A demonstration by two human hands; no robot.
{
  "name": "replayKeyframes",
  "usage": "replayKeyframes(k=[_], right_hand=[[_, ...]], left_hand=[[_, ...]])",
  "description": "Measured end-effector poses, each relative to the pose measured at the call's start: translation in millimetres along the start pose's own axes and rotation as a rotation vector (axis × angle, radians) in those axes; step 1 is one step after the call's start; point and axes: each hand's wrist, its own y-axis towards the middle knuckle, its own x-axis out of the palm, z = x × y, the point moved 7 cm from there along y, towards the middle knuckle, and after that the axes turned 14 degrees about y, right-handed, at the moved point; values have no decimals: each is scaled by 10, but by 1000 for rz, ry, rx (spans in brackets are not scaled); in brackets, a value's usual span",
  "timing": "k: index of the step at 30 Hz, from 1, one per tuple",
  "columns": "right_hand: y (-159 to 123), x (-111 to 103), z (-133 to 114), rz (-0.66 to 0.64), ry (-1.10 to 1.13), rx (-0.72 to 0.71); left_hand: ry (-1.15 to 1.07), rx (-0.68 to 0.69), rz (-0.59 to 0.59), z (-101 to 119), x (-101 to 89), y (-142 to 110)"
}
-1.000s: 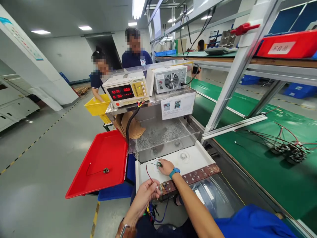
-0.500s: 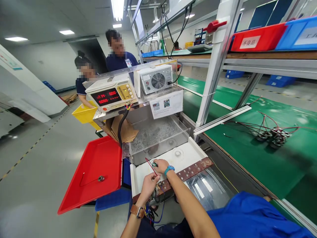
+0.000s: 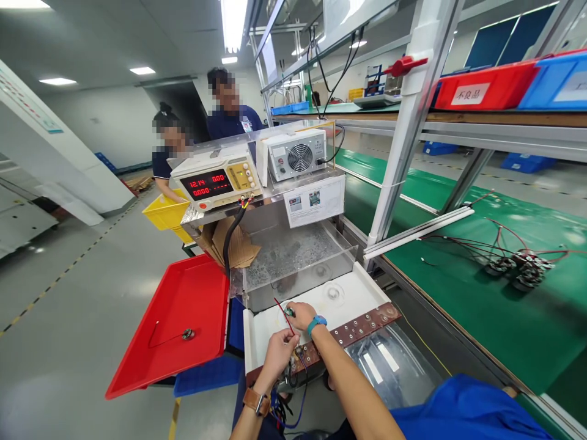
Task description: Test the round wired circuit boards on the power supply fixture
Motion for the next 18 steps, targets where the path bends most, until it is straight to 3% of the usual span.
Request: replayKeyframes(k=[18], right_hand=[[-29, 4, -98, -7, 26, 11]], left_hand=[[-2, -38, 5, 11, -24, -33]])
